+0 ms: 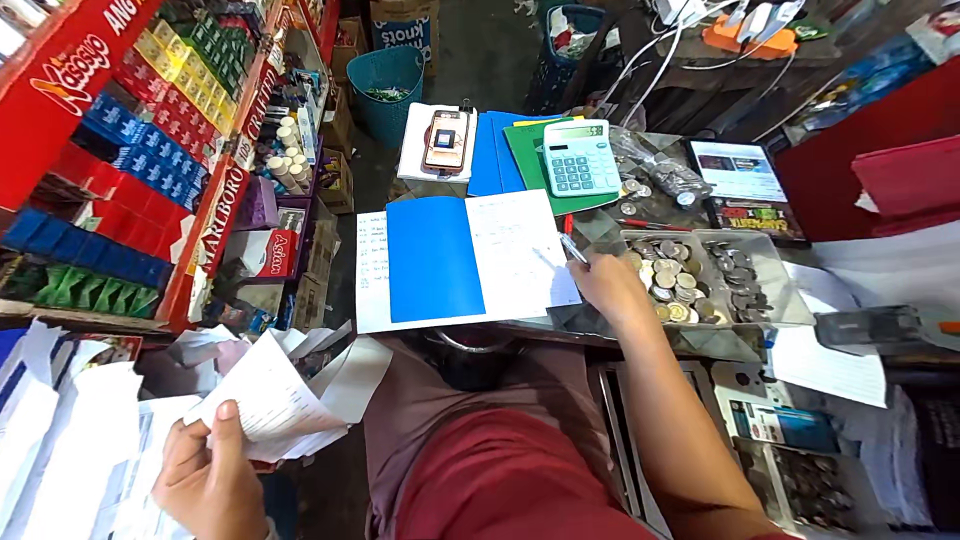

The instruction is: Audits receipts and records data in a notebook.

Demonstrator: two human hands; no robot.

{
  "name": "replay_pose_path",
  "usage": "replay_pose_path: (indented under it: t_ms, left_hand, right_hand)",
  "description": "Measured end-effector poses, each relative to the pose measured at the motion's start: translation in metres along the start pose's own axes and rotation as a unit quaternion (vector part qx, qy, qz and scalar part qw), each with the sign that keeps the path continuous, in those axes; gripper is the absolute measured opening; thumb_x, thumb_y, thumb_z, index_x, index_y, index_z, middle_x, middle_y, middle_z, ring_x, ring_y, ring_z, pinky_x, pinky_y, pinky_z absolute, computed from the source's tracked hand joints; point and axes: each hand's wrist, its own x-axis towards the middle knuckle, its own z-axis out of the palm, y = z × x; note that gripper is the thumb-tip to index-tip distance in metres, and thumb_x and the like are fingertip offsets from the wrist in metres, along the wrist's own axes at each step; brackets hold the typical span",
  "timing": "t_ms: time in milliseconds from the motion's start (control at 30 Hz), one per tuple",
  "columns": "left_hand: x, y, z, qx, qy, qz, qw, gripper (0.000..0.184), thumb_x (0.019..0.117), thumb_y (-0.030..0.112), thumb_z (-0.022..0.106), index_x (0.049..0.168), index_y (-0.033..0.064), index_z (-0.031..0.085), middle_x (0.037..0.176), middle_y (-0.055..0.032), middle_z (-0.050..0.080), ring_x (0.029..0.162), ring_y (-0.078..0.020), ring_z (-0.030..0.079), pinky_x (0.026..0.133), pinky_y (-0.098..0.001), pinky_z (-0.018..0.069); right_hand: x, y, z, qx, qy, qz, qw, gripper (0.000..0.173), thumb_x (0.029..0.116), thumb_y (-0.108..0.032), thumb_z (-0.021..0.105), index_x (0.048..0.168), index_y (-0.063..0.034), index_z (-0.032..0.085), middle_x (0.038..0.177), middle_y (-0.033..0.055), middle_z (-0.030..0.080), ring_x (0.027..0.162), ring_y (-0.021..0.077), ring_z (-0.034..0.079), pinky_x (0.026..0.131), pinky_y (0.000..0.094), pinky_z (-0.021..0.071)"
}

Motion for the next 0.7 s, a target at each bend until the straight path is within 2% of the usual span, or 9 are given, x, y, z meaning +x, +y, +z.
replay_pose_path:
  t_ms: [100,200,267,333,433,567,600,633,700]
  left_hand:
    - [0.000,-0.001,0.002,-0.005,-0.003,0.003,1.000,0.018,0.0948,0.010,0.059,0.078,0.0129,0.064,0.081,0.0146,0.059,0.076,0.0058,0.058,0.070,-0.0127,0.0496]
    - [-0.001,0.001,0.004,-0.015,-0.010,0.001,1.000,0.017,0.0947,0.009,0.060,0.079,0.0126,0.065,0.083,0.0140,0.061,0.078,0.0050,0.059,0.071,-0.0132,0.0507]
    - [0.000,0.000,0.003,-0.017,-0.016,0.003,1.000,0.018,0.0948,0.010,0.060,0.078,0.0138,0.065,0.082,0.0146,0.061,0.077,0.0055,0.059,0.070,-0.0127,0.0502]
    - [0.000,0.000,0.002,-0.018,-0.019,0.004,1.000,0.018,0.0953,0.011,0.060,0.079,0.0142,0.065,0.081,0.0145,0.060,0.076,0.0051,0.058,0.069,-0.0127,0.0498]
    - [0.000,0.000,0.003,-0.021,-0.018,0.008,1.000,0.018,0.0952,0.011,0.061,0.078,0.0144,0.065,0.080,0.0147,0.059,0.075,0.0052,0.058,0.068,-0.0125,0.0493]
    - [-0.002,0.004,0.005,-0.012,-0.011,0.000,1.000,0.019,0.0953,0.010,0.060,0.077,0.0138,0.064,0.080,0.0142,0.058,0.074,0.0051,0.058,0.068,-0.0124,0.0486]
    - [-0.003,0.004,0.005,-0.011,-0.012,-0.002,1.000,0.019,0.0956,0.010,0.059,0.077,0.0137,0.064,0.080,0.0140,0.058,0.074,0.0049,0.058,0.068,-0.0127,0.0487]
    - [-0.003,0.003,0.005,-0.013,-0.012,-0.003,1.000,0.019,0.0953,0.010,0.059,0.077,0.0133,0.064,0.080,0.0137,0.059,0.074,0.0046,0.058,0.067,-0.0128,0.0491]
    - [-0.003,0.002,0.005,-0.017,-0.014,-0.003,1.000,0.018,0.0951,0.010,0.060,0.078,0.0131,0.064,0.080,0.0135,0.059,0.074,0.0045,0.058,0.067,-0.0128,0.0494]
  right_hand:
    - [-0.011,0.010,0.011,0.042,-0.019,0.009,0.999,0.050,0.0999,-0.043,0.065,0.103,0.0074,0.068,0.100,0.0285,0.066,0.100,0.0445,0.064,0.086,0.0649,0.0473]
    - [-0.014,0.016,0.022,0.119,0.019,0.004,0.993,0.040,0.0938,-0.033,0.076,0.103,0.0049,0.068,0.094,0.0230,0.066,0.092,0.0369,0.063,0.084,0.0591,0.0476]
    - [-0.019,0.015,0.024,0.126,0.086,-0.017,0.988,0.030,0.0958,-0.025,0.073,0.099,0.0050,0.069,0.088,0.0214,0.066,0.085,0.0350,0.063,0.079,0.0563,0.0483]
    - [-0.023,0.012,0.021,0.082,0.121,-0.042,0.988,0.030,0.1009,-0.023,0.066,0.096,0.0067,0.069,0.086,0.0243,0.067,0.086,0.0393,0.066,0.080,0.0587,0.0490]
    - [-0.029,0.005,0.014,0.006,0.139,-0.055,0.989,0.028,0.1058,-0.018,0.055,0.102,0.0055,0.070,0.097,0.0276,0.071,0.095,0.0464,0.069,0.082,0.0635,0.0500]
    - [-0.037,-0.002,0.019,0.016,0.241,-0.113,0.964,0.023,0.1009,-0.008,0.058,0.113,0.0021,0.074,0.128,0.0253,0.068,0.102,0.0466,0.070,0.079,0.0632,0.0539]
    - [-0.042,-0.008,0.021,0.033,0.251,-0.137,0.958,0.023,0.1006,-0.008,0.059,0.113,0.0051,0.072,0.126,0.0271,0.068,0.099,0.0467,0.071,0.079,0.0623,0.0547]
    - [-0.049,-0.016,0.023,0.060,0.240,-0.164,0.955,0.024,0.1014,-0.009,0.057,0.114,0.0086,0.068,0.116,0.0291,0.069,0.095,0.0465,0.071,0.078,0.0615,0.0551]
    - [-0.069,-0.034,0.030,0.121,0.162,-0.237,0.950,0.028,0.1036,-0.012,0.054,0.118,0.0102,0.064,0.096,0.0253,0.071,0.083,0.0393,0.072,0.075,0.0551,0.0577]
